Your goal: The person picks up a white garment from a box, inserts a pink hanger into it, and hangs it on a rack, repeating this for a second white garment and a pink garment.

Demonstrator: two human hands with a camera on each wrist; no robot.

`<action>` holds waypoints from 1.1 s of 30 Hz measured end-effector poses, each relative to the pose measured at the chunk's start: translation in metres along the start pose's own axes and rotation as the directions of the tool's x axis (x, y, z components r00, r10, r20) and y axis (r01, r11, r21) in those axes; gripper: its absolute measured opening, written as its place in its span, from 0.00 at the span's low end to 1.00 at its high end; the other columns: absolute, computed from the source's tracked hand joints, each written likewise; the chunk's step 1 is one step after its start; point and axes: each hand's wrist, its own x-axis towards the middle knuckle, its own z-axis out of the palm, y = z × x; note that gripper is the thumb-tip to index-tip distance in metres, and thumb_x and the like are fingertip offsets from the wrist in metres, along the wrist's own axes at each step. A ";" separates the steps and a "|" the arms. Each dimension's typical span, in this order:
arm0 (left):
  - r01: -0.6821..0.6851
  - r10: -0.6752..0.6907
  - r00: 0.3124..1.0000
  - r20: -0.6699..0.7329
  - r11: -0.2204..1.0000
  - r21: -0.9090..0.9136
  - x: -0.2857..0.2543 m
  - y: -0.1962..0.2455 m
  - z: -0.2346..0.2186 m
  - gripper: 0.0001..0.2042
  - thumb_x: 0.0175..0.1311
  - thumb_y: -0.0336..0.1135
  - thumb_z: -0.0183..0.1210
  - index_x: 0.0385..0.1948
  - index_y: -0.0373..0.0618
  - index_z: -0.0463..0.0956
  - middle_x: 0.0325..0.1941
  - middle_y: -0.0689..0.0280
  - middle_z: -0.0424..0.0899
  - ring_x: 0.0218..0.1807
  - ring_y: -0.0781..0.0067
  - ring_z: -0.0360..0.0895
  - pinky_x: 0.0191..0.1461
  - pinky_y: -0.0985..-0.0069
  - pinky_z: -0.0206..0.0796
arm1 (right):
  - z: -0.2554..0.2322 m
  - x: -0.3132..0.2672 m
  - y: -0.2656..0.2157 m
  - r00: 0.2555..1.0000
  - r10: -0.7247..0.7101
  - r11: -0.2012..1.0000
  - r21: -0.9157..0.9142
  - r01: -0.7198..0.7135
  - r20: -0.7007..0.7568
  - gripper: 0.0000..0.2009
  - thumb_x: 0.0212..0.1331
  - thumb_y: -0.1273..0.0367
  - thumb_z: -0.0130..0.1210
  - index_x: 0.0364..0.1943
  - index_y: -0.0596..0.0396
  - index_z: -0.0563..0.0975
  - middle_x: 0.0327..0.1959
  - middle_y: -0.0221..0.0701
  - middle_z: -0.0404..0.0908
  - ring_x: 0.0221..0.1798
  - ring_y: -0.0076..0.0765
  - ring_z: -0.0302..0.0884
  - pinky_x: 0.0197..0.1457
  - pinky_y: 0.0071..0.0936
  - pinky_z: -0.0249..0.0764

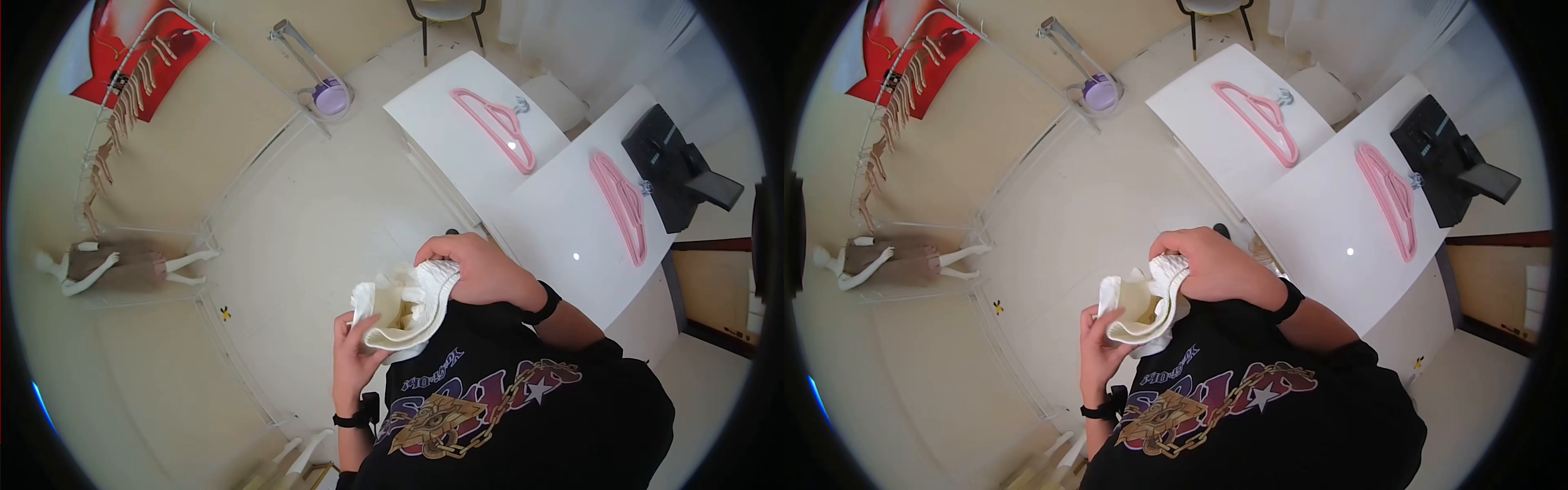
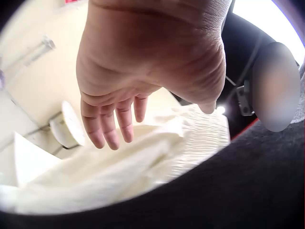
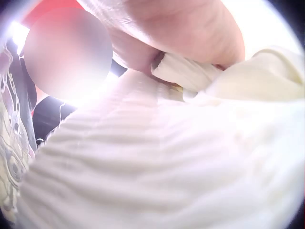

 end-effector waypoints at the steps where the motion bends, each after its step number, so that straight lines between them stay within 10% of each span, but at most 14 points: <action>1: 0.000 -0.006 0.999 0.036 0.986 0.167 0.010 0.007 -0.009 0.20 0.55 0.30 0.81 0.51 0.44 0.88 0.63 0.58 0.73 0.63 0.56 0.76 0.66 0.62 0.73 | -0.004 0.020 -0.006 0.999 -0.034 0.998 0.048 0.032 0.028 0.19 0.48 0.81 0.64 0.48 0.58 0.84 0.41 0.42 0.90 0.45 0.51 0.89 0.51 0.37 0.81; 4: 0.012 0.001 0.998 -0.064 0.980 0.200 0.045 -0.012 -0.021 0.06 0.67 0.29 0.73 0.41 0.40 0.88 0.64 0.57 0.73 0.64 0.60 0.75 0.69 0.64 0.69 | -0.028 0.077 -0.028 0.986 -0.155 0.979 0.140 0.146 0.055 0.20 0.48 0.81 0.65 0.49 0.58 0.82 0.41 0.42 0.89 0.46 0.51 0.89 0.51 0.37 0.81; 13: 0.207 -0.221 0.973 0.067 0.963 0.175 0.168 -0.011 -0.006 0.21 0.75 0.44 0.68 0.58 0.38 0.82 0.75 0.44 0.65 0.68 0.41 0.76 0.68 0.55 0.73 | -0.065 0.142 -0.032 0.972 -0.232 0.944 0.237 0.231 -0.021 0.22 0.54 0.75 0.72 0.56 0.54 0.83 0.49 0.34 0.88 0.52 0.39 0.87 0.55 0.31 0.80; 18: 0.298 -0.348 0.926 0.143 0.910 0.287 0.242 -0.059 -0.030 0.26 0.74 0.47 0.69 0.63 0.36 0.79 0.73 0.43 0.73 0.71 0.44 0.76 0.71 0.55 0.72 | -0.065 0.153 -0.032 0.893 -0.164 0.718 0.571 0.399 -0.418 0.19 0.68 0.75 0.67 0.61 0.59 0.78 0.52 0.29 0.84 0.52 0.22 0.84 0.59 0.27 0.80; 23: 0.007 0.016 0.967 0.255 0.996 -0.088 0.313 -0.009 -0.079 0.40 0.70 0.55 0.71 0.73 0.34 0.67 0.74 0.47 0.75 0.74 0.51 0.75 0.75 0.53 0.68 | -0.048 0.192 -0.072 0.790 -0.204 0.805 0.360 0.471 -0.578 0.18 0.68 0.76 0.66 0.60 0.58 0.77 0.49 0.28 0.83 0.50 0.21 0.82 0.58 0.25 0.79; 25: -0.020 0.307 0.841 0.447 0.841 -0.541 0.336 0.026 -0.092 0.49 0.63 0.61 0.75 0.75 0.33 0.63 0.73 0.51 0.77 0.74 0.55 0.75 0.77 0.54 0.66 | -0.036 0.216 -0.084 0.828 -0.141 0.885 0.307 0.351 -0.542 0.20 0.69 0.75 0.65 0.63 0.60 0.75 0.53 0.32 0.79 0.53 0.24 0.81 0.61 0.26 0.76; 30: -0.253 0.384 0.752 0.535 0.919 -0.303 0.382 0.048 -0.103 0.44 0.58 0.46 0.81 0.72 0.35 0.66 0.65 0.53 0.81 0.69 0.57 0.79 0.74 0.60 0.69 | -0.021 0.248 -0.097 0.775 -0.223 0.967 -0.033 0.254 -0.592 0.23 0.63 0.80 0.67 0.63 0.58 0.76 0.53 0.30 0.77 0.56 0.24 0.78 0.62 0.25 0.74; 33: -0.220 0.370 0.684 0.629 0.927 -0.305 0.401 0.025 -0.114 0.39 0.57 0.37 0.79 0.69 0.37 0.68 0.63 0.52 0.83 0.66 0.56 0.81 0.72 0.62 0.70 | -0.008 0.254 -0.086 0.697 -0.099 0.972 0.081 0.220 -0.710 0.27 0.50 0.84 0.57 0.58 0.54 0.78 0.49 0.33 0.77 0.52 0.35 0.79 0.58 0.28 0.75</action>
